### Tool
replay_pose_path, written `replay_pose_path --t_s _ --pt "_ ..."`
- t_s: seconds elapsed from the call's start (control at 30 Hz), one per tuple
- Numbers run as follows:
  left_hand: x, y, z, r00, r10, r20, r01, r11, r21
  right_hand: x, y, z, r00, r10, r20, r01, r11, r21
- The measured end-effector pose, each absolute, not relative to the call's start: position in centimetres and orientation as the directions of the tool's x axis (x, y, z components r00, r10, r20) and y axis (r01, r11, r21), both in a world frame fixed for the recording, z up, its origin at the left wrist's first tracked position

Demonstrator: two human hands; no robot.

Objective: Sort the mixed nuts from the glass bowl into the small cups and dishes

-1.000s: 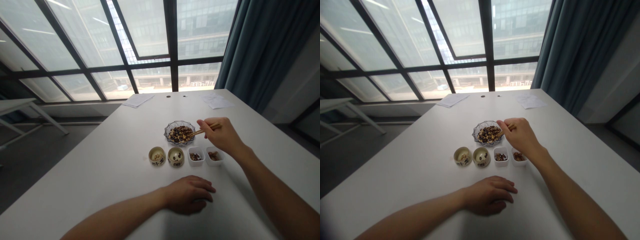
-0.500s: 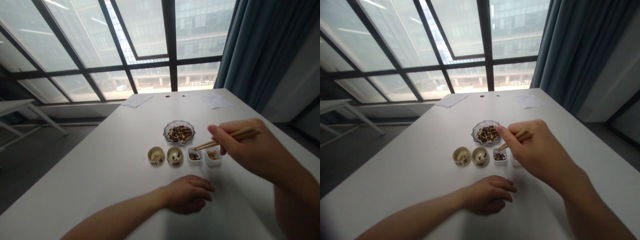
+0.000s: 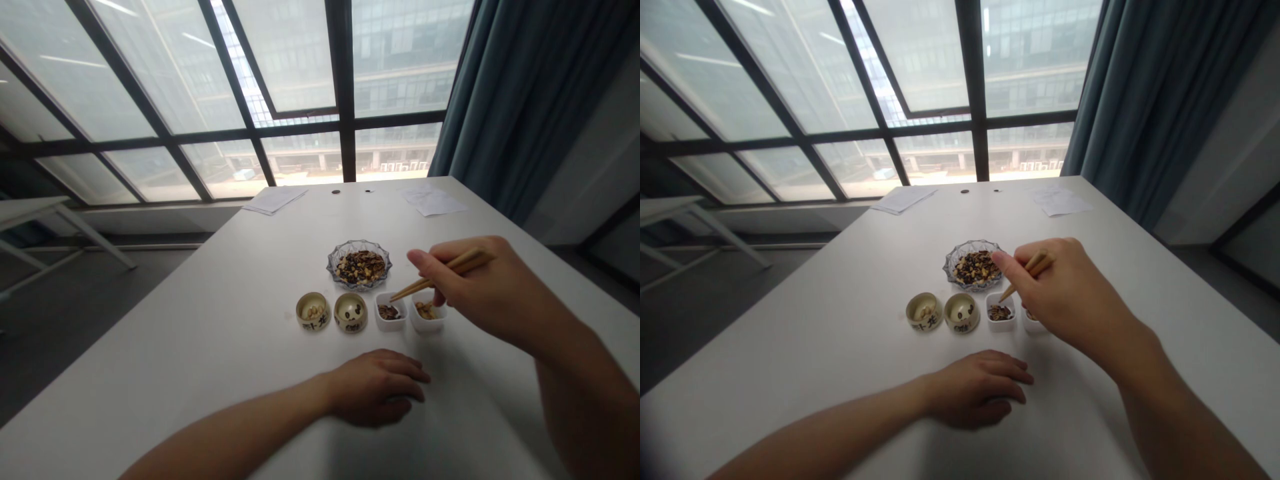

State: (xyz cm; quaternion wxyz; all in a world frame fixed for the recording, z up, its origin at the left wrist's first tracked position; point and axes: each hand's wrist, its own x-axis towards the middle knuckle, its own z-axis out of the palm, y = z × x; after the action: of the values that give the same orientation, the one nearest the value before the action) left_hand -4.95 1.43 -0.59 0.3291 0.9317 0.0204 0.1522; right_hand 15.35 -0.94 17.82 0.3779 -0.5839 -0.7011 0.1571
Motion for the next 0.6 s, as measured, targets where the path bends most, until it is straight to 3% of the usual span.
replay_pose_path --t_s 0.37,0.6 --pt "-5.0 1.5 -0.7 0.953 0.138 0.269 -0.059 -0.788 0.613 15.0 0.4 16.9 0.045 0.866 0.498 0.631 0.362 -0.687" --pt "-5.0 1.5 -0.9 0.955 0.140 0.263 -0.048 -0.798 0.600 14.2 4.6 12.9 0.008 0.879 0.476 0.584 0.382 -0.716"
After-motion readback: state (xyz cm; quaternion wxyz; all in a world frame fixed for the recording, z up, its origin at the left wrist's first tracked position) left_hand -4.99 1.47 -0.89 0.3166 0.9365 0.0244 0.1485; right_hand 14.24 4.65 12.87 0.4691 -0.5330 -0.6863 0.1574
